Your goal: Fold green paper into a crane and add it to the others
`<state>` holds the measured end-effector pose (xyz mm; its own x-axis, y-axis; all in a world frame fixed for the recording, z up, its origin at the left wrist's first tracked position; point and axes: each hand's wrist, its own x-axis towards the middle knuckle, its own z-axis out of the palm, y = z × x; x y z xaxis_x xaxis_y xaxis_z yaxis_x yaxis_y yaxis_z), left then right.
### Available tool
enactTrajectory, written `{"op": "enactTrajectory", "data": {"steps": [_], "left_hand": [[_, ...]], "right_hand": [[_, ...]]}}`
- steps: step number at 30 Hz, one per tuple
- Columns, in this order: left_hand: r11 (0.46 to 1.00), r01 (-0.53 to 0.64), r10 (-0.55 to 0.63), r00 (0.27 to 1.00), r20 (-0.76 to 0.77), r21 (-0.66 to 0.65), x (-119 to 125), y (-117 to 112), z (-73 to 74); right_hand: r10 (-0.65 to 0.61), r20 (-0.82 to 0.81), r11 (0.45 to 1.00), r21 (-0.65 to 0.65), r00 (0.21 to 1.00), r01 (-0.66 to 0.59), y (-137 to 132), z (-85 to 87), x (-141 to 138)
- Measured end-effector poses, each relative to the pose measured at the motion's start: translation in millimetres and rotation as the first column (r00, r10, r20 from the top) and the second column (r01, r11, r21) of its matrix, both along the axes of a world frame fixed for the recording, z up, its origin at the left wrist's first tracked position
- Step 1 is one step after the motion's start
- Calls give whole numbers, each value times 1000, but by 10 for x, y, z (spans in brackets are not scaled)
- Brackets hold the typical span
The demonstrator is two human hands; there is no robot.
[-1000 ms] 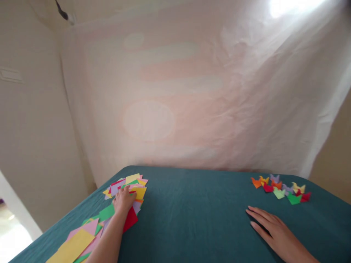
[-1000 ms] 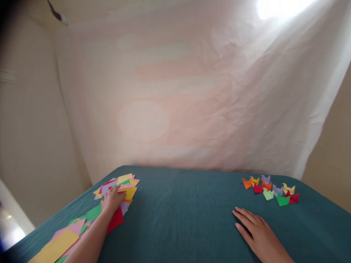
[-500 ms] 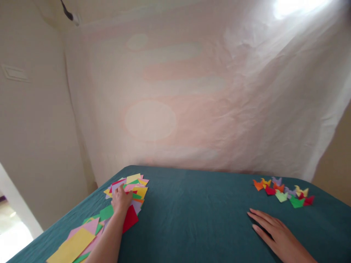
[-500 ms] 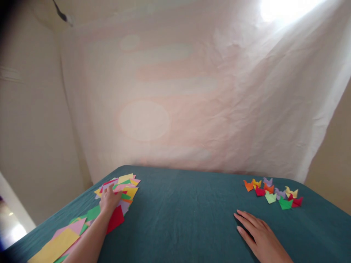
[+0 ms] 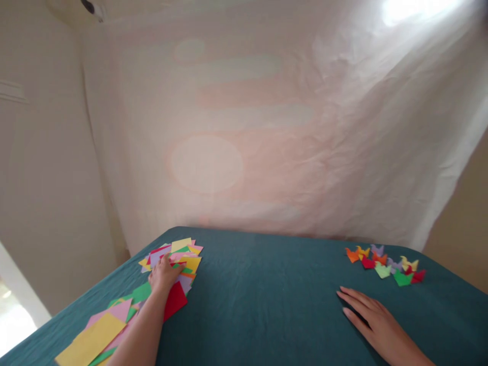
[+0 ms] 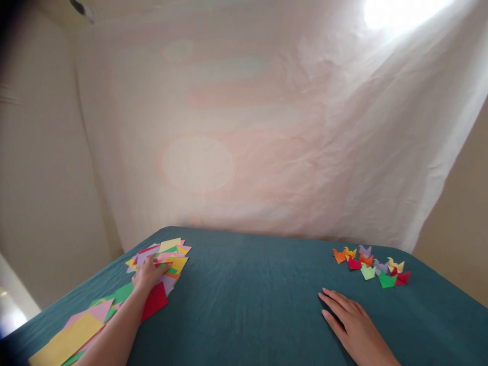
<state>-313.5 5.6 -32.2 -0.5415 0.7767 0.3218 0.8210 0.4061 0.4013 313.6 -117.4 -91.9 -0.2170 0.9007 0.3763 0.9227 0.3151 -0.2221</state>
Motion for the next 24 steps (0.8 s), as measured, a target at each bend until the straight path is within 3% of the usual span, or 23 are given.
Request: {"op": "enactTrajectory", "data": {"steps": [5, 9, 11, 14, 17, 19, 24], "left_hand": [[996, 77, -80, 996, 50, 54, -29, 3, 17], [992, 33, -39, 998, 46, 122, -9, -21, 23], [990, 3, -9, 999, 37, 138, -44, -56, 106], [993, -20, 18, 1000, 22, 120, -239, -139, 382], [999, 33, -33, 999, 9, 0, -518, -235, 680], [985, 96, -92, 995, 31, -145, -650, -292, 764], [925, 134, -115, 991, 75, -356, -667, -400, 578]], "right_hand": [[1, -13, 1000, 13, 1000, -1, 13, -13, 13], [10, -12, 1000, 22, 1000, -9, 27, -43, 27], [9, -9, 1000, 30, 1000, -9, 25, -49, 27], [3, -13, 999, 44, 1000, -2, 16, -50, 22], [5, -13, 999, 51, 1000, -4, 10, -52, 18], [1, -9, 999, 52, 1000, -1, 9, -57, 19], [-1, -19, 998, 61, 1000, 2, 22, -89, 34]]}}
